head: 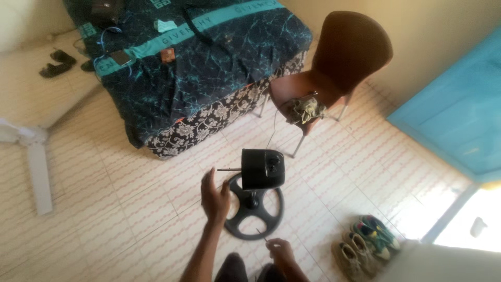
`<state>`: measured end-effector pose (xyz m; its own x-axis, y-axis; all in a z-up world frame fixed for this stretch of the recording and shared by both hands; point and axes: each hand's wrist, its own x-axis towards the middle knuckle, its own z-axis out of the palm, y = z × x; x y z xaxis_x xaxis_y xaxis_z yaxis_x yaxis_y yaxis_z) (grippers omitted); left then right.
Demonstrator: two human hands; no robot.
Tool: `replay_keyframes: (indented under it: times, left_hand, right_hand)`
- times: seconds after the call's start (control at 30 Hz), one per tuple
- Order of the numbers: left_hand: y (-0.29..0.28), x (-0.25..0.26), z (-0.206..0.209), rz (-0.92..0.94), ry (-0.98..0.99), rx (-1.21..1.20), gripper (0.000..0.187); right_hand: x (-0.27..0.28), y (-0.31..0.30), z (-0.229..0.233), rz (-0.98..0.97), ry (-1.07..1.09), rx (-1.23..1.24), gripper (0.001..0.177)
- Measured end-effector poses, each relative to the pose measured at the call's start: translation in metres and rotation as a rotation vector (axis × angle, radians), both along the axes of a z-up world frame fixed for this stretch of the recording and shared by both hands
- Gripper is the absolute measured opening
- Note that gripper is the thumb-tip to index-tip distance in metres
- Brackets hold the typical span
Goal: The person disassembles a standing electric fan, removes the front grille, wipes it with a cloth, and then reassembles the fan using a screwdriver to tighten the screws.
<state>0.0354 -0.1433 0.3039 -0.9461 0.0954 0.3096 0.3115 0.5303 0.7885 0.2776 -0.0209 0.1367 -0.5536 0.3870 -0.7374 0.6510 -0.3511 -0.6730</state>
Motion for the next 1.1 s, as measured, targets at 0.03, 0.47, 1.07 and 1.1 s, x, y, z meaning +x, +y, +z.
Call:
replay_keyframes:
  times: [0.03, 0.47, 1.07, 1.1]
  left_hand:
    - [0.002, -0.007, 0.014, -0.056, 0.081, -0.065, 0.054]
    - [0.011, -0.062, 0.017, -0.587, -0.352, -0.512, 0.015]
    - [0.0, -0.145, -0.044, -1.017, -0.667, -0.111, 0.03]
    - [-0.002, -0.147, -0.04, -1.003, -0.486, -0.205, 0.027]
  right_hand:
    - [0.004, -0.004, 0.011, 0.011, -0.036, -0.045, 0.022]
    - [-0.03, -0.025, 0.052, -0.39, -0.157, -0.103, 0.03]
    - [-0.055, -0.272, 0.074, -1.282, -0.323, -0.13, 0.03]
    - [-0.05, -0.286, 0.075, -1.323, -0.348, -0.163, 0.031]
